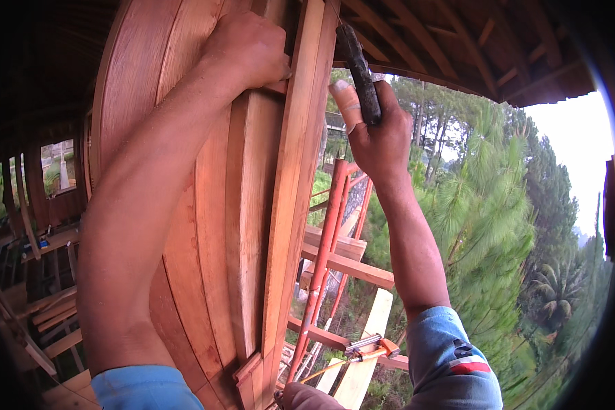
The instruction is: The person is installing wooden planks onto a curved wooden structure, likely a roof or wall. They position the planks, use a hammer to tap them into place, and secure them with a nail gun.
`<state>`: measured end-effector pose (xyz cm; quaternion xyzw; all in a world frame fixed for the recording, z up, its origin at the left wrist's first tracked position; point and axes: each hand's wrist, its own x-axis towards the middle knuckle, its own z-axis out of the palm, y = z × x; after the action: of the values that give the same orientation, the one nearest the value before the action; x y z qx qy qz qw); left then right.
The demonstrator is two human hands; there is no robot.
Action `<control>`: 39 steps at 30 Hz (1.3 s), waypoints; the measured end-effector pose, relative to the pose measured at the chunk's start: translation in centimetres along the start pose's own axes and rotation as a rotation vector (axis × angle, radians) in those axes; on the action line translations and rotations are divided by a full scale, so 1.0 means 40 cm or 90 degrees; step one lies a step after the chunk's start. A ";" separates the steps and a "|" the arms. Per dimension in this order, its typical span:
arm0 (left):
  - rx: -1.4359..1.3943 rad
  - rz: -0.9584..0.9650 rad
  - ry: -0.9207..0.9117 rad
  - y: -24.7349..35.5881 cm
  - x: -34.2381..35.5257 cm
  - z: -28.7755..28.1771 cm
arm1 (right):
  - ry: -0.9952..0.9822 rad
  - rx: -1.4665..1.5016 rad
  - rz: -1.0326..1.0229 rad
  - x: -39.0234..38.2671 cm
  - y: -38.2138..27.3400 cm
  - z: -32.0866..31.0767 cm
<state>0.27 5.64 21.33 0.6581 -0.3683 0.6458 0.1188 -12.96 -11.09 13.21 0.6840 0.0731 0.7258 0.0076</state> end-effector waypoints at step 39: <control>-0.025 0.010 -0.016 0.002 0.002 -0.008 | 0.088 0.041 0.036 0.043 -0.053 0.093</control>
<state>-0.06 5.76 21.42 0.6606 -0.3875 0.6313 0.1218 -9.57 -8.46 14.85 0.6340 0.0772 0.7684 -0.0398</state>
